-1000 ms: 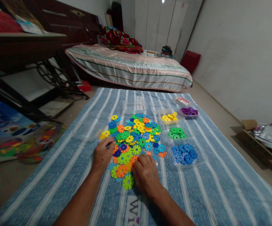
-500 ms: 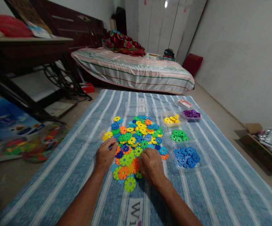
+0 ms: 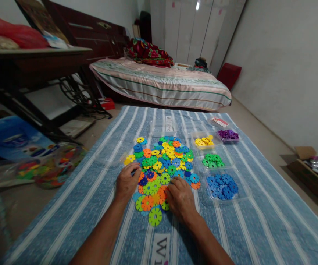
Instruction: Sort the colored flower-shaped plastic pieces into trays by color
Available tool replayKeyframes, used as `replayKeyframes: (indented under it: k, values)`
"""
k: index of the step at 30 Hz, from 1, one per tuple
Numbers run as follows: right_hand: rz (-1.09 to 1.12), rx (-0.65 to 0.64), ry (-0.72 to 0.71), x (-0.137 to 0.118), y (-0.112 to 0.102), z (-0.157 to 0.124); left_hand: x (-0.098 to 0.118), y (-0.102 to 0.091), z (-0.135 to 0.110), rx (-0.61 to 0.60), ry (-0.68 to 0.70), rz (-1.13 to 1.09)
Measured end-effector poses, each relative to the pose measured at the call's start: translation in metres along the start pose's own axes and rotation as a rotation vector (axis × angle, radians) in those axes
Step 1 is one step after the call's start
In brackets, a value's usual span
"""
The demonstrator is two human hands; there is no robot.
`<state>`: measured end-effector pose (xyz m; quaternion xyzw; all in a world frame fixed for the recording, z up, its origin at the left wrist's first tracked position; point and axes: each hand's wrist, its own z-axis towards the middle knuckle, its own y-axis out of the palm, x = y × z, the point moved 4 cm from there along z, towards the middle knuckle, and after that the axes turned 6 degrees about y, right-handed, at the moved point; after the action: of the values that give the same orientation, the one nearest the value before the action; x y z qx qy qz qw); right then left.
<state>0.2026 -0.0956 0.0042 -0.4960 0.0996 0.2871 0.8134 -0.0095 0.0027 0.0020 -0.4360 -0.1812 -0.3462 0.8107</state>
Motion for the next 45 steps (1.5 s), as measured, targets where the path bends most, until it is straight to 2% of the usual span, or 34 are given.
replayKeyframes:
  k: [8,11,15,24,28,33,36,39,45]
  values:
    - [0.019,0.179,0.002,0.001,-0.012,-0.008,0.0,0.0,0.001,-0.008,-0.007,-0.011]
    - [-0.006,0.198,0.018,0.004,-0.011,-0.006,0.0,0.0,0.001,-0.012,-0.006,-0.003]
    - [-0.066,0.17,0.044,0.012,-0.003,0.005,0.001,-0.002,0.003,-0.008,0.006,-0.006]
    - [-0.219,0.01,0.159,0.023,0.019,0.051,-0.002,-0.002,0.003,0.008,0.017,-0.004]
    - [-0.252,-0.048,0.173,0.022,0.024,0.056,-0.003,-0.002,0.003,0.004,0.004,0.009]
    - [-0.239,0.0,0.14,0.021,0.021,0.052,-0.002,-0.003,0.003,-0.009,0.018,0.02]
    - [-0.246,0.039,0.136,0.016,0.019,0.054,-0.003,-0.003,0.004,-0.01,0.033,0.033]
    - [-0.233,0.037,0.129,0.004,0.022,0.068,-0.004,-0.002,0.004,-0.004,0.047,0.036]
    - [-0.252,-0.054,0.082,-0.022,0.046,0.108,-0.006,-0.003,0.007,0.003,0.069,0.034]
